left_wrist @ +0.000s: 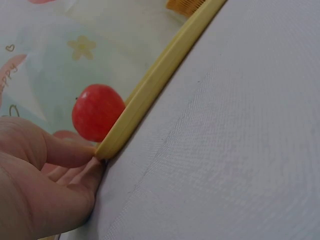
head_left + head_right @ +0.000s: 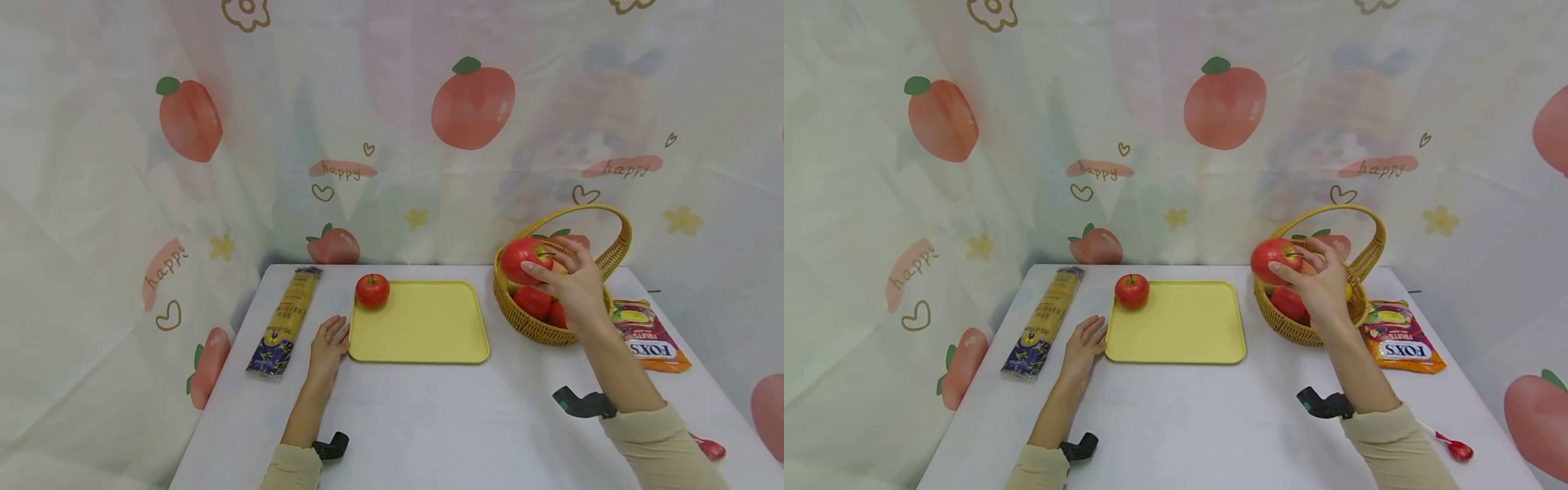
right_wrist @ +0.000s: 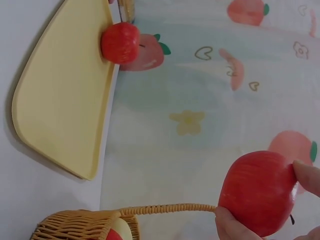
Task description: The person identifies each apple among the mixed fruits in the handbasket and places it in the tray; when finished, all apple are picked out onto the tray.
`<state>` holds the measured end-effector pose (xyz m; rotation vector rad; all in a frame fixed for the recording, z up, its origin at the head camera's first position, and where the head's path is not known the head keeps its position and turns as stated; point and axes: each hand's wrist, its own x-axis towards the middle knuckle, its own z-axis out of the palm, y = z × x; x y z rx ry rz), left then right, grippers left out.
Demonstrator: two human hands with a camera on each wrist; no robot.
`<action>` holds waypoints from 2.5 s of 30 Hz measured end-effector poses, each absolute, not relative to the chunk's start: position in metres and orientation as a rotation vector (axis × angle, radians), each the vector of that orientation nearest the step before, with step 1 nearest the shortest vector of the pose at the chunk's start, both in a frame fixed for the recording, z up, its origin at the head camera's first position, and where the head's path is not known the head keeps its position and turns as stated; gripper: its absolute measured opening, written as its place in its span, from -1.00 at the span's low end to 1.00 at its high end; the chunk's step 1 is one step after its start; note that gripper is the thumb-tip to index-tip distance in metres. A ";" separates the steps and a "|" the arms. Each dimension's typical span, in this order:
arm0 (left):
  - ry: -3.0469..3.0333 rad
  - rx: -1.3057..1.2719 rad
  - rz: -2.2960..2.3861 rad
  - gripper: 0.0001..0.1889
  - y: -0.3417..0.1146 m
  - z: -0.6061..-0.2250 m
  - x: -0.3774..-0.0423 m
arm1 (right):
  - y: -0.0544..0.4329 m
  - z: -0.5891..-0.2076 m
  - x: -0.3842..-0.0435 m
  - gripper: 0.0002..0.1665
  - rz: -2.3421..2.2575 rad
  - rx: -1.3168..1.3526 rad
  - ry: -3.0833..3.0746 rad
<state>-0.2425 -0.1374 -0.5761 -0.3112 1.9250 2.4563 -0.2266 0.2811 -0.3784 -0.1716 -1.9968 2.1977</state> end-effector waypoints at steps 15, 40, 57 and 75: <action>1.919 -0.332 2.447 -0.28 -0.139 -0.581 -0.246 | 0.253 -0.385 -0.241 0.15 2.154 -0.052 -2.085; 1.914 -0.354 2.441 -0.27 -0.137 -0.580 -0.244 | 0.207 -0.395 -0.258 0.07 2.158 -0.075 -2.173; 1.920 -0.376 2.434 -0.27 -0.139 -0.577 -0.250 | 0.173 -0.402 -0.280 0.04 2.122 -0.097 -2.246; 1.903 -0.336 2.462 -0.26 -0.138 -0.579 -0.247 | 0.159 -0.430 -0.302 0.03 2.084 -0.165 -2.301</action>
